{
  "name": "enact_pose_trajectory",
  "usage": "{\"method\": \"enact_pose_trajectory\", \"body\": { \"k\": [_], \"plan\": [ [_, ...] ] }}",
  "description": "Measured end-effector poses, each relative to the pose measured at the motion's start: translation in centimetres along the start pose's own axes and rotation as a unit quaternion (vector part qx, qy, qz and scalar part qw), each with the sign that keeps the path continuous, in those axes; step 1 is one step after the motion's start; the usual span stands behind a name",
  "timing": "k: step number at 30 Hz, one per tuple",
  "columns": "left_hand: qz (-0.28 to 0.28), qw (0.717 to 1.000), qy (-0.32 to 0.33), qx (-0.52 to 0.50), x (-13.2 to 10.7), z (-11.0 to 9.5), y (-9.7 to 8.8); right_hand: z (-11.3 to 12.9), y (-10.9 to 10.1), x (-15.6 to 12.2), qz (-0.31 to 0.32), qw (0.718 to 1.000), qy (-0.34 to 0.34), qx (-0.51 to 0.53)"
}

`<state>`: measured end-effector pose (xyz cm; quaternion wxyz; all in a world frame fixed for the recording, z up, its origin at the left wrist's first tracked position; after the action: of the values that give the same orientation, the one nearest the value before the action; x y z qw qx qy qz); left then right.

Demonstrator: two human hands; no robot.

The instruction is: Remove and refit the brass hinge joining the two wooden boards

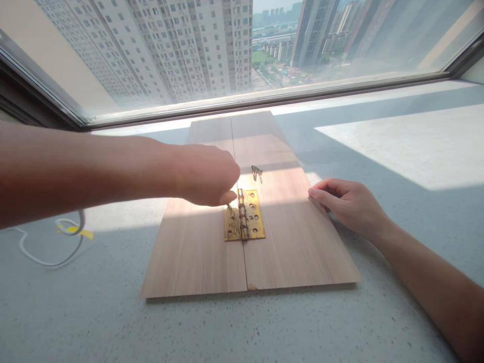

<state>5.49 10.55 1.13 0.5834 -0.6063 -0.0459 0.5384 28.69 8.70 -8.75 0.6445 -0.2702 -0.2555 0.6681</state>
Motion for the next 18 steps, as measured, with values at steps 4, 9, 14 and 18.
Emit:
{"method": "enact_pose_trajectory", "body": {
  "k": [4,9,14,18],
  "plan": [
    [-0.014,0.997,0.054,0.044,0.0,-0.6,0.1,0.1,0.0,-0.1,0.005,1.0,-0.001,0.0],
    [-0.031,0.986,0.143,0.084,-0.7,-1.0,0.5,0.1,0.1,-0.1,0.007,1.0,-0.001,0.002],
    [-0.041,0.997,0.067,-0.007,-0.8,0.5,0.3,0.1,0.0,-0.1,0.005,1.0,0.003,-0.004],
    [-0.01,0.987,-0.05,-0.154,-0.4,1.8,0.4,0.0,0.1,-0.1,0.01,1.0,0.001,0.004]
  ]
}}
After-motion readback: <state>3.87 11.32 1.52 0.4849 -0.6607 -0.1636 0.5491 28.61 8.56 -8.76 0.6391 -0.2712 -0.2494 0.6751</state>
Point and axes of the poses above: each hand's wrist, its own x-axis towards the middle knuckle, its own y-axis out of the palm, z = x × y, the point moved 7 cm from there along x, towards the middle knuckle, and after that the axes turned 5 degrees about z, right-handed, at the moved point
